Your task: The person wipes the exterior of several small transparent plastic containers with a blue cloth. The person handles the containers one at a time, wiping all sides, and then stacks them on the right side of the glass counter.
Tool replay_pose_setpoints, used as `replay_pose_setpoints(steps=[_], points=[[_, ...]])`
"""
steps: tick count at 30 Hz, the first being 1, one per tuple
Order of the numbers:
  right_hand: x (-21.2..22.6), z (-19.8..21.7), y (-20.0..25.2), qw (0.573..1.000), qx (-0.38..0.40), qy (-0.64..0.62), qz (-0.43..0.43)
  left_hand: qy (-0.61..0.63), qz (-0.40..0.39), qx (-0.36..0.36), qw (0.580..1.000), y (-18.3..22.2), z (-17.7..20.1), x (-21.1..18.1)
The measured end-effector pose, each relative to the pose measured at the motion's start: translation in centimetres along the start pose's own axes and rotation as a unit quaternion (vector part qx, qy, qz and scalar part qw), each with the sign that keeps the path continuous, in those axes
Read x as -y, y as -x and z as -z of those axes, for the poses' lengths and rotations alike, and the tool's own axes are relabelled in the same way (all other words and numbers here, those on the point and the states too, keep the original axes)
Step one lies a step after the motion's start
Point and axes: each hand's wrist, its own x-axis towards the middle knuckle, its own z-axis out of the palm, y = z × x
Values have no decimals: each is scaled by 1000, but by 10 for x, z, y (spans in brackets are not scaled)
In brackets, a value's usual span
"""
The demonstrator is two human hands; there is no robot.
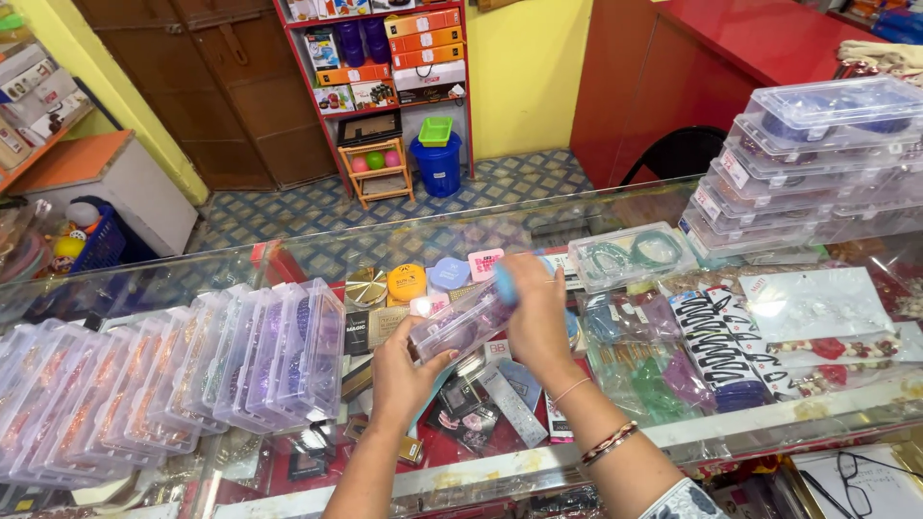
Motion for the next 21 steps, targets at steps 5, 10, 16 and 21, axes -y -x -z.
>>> replay_pose_setpoints(steps=[5, 10, 16, 21], points=[[-36, -8, 6, 831, -1, -383, -402, 94, -30, 10, 995, 0, -2, 15], [-26, -4, -3, 858, 114, -351, -357, 161, -22, 77, 984, -11, -6, 30], [35, 44, -37, 997, 66, -46, 2, 31, -157, 110, 981, -15, -2, -8], [92, 48, -28, 984, 67, 30, 165, 74, -149, 8, 986, -16, -10, -50]])
